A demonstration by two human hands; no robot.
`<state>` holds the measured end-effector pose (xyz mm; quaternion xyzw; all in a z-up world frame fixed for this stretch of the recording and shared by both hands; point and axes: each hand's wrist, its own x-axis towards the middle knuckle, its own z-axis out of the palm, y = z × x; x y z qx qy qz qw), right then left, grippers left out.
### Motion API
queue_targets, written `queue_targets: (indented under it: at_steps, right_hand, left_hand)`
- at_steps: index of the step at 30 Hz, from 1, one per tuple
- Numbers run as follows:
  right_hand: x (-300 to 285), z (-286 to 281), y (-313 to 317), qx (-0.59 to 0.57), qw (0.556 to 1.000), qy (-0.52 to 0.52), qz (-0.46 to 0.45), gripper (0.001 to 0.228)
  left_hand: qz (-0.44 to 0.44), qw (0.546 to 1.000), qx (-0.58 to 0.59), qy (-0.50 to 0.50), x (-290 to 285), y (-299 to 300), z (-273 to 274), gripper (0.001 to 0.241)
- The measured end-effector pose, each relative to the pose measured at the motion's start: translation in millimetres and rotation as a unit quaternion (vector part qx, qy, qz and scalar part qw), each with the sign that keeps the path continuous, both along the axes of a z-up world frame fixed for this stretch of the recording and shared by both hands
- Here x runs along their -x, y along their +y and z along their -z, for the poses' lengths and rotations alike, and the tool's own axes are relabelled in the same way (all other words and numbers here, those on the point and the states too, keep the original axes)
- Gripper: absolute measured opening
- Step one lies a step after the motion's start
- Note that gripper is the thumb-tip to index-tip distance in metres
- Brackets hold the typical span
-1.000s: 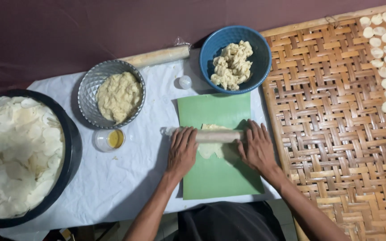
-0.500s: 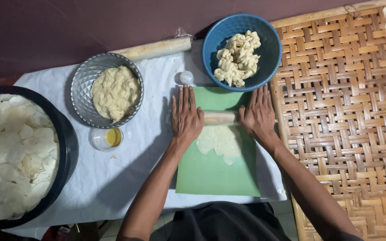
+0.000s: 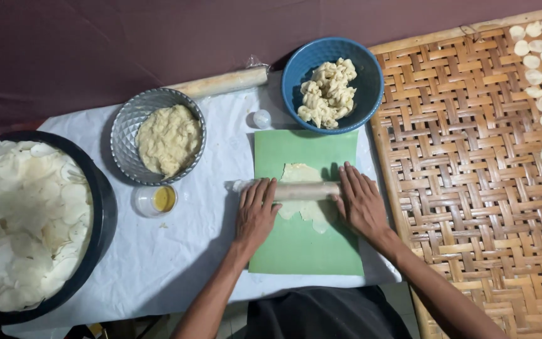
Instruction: Rolling out dough, cutting it into small circles, and placing the circles onto a woven drying tray.
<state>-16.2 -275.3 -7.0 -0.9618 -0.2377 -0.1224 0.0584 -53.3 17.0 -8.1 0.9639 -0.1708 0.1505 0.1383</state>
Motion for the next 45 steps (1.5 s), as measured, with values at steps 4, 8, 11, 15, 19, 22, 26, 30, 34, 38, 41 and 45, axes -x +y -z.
queue_targets:
  at_steps: [4, 8, 11, 15, 19, 22, 26, 30, 34, 38, 41, 45]
  right_hand:
    - [-39, -9, 11, -0.039, 0.994, 0.083, 0.066, 0.056]
    - [-72, -4, 20, -0.035, 0.989, 0.048, 0.134, 0.054]
    - [-90, 14, 26, -0.038, 0.987, 0.063, 0.141, 0.059]
    - [-87, -16, 36, -0.077, 0.976, 0.114, 0.169, 0.08]
    - [-68, -22, 41, -0.086, 0.974, 0.121, 0.17, 0.084]
    - [-42, 2, 36, -0.047, 0.986, 0.073, 0.145, 0.081]
    - [4, 5, 36, -0.035, 0.993, -0.026, 0.106, 0.069]
    - [53, 6, 29, -0.06, 0.996, -0.032, 0.06, 0.065]
    - [22, 10, 17, -0.052, 0.998, 0.006, 0.04, 0.063]
    - [-42, 3, 22, -0.021, 0.998, 0.001, 0.066, 0.065]
    - [-37, 3, 23, -0.022, 0.997, 0.002, 0.071, 0.066]
    - [-20, -16, 27, -0.063, 0.988, 0.103, 0.094, 0.068]
  left_hand:
    - [0.06, 0.997, 0.011, 0.041, -41, 19, -3, 0.058]
    - [0.099, 0.993, -0.018, 0.067, -71, 21, -26, 0.054]
    - [0.075, 0.989, 0.043, 0.119, -90, 21, -22, 0.047]
    - [-0.052, 0.995, 0.079, 0.019, -115, 4, -13, 0.029]
    - [-0.157, 0.986, 0.04, -0.05, -108, -14, -20, 0.046]
    - [-0.128, 0.99, 0.018, -0.065, -83, -14, -9, 0.057]
    - [-0.1, 0.993, -0.008, -0.066, -31, -10, 2, 0.051]
    - [-0.087, 0.994, -0.021, -0.067, 23, -7, 2, 0.05]
    - [-0.085, 0.996, 0.009, -0.002, 1, -6, 1, 0.052]
    - [-0.11, 0.994, 0.015, 0.015, -58, -9, -6, 0.052]
    - [-0.118, 0.99, 0.012, 0.072, -49, -8, -13, 0.055]
    - [-0.126, 0.984, 0.081, 0.1, -57, -5, -22, 0.063]
